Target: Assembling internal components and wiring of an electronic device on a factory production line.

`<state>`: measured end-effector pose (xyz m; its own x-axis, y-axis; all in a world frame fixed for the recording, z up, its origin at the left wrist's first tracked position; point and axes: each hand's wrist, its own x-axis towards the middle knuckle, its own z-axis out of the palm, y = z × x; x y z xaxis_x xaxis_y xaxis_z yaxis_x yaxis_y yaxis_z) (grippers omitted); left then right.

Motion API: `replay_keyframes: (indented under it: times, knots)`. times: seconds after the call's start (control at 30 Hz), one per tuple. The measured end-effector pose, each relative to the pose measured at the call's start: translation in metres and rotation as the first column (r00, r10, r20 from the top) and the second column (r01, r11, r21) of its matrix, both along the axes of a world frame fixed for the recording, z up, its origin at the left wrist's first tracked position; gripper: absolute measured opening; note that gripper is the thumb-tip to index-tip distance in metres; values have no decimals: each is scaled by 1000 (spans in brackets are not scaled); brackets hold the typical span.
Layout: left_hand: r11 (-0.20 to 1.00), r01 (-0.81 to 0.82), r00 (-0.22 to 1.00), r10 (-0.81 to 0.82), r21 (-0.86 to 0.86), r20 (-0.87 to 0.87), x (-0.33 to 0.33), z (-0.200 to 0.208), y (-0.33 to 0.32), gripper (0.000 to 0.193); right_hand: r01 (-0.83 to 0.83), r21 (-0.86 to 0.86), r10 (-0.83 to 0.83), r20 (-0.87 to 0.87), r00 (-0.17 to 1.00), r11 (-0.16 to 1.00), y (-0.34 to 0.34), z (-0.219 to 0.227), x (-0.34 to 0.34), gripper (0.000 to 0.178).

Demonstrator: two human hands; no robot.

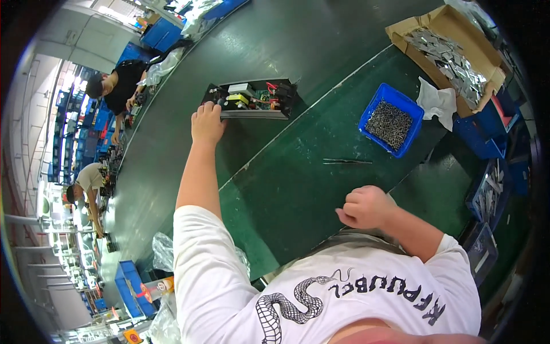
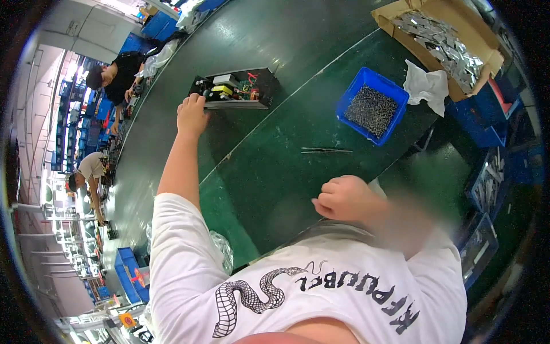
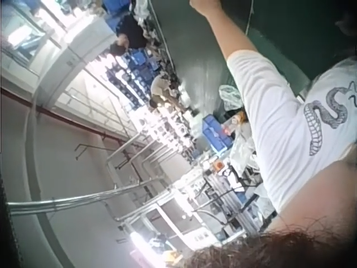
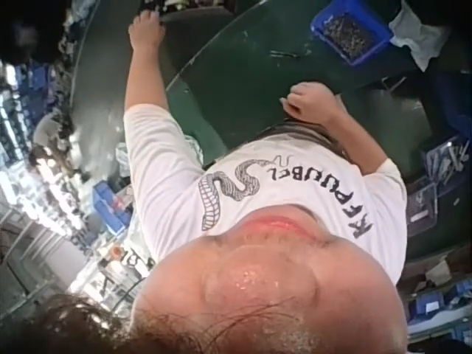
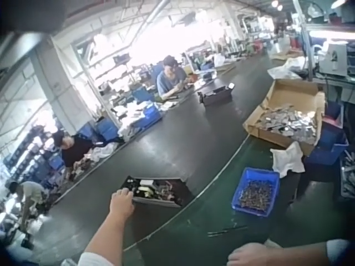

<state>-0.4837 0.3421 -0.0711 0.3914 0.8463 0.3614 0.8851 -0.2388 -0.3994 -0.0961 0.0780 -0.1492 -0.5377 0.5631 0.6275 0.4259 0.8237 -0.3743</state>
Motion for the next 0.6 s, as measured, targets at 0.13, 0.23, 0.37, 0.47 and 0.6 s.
replay_keyframes:
  times: [0.13,0.23,0.37,0.47,0.6]
  knots:
    - [985,143,985,-150,-94,-81,1,3,20,35,103,-76,-106,-36,994,992,-1,1,-6,40]
    - [941,333,943,-334,-67,-7,-10,1,30,28,88,-17,-87,36,996,996,-1,-2,-16,40]
    - [888,432,896,-443,-158,-41,-8,2,31,26,92,-61,-91,27,996,994,-1,-2,-19,40]
    - [873,465,884,-467,-148,22,-3,7,10,25,102,-55,-102,3,995,993,1,2,-16,40]
    - [882,463,886,-457,-87,80,5,17,-48,25,109,-39,-110,-23,994,993,6,2,-13,40]
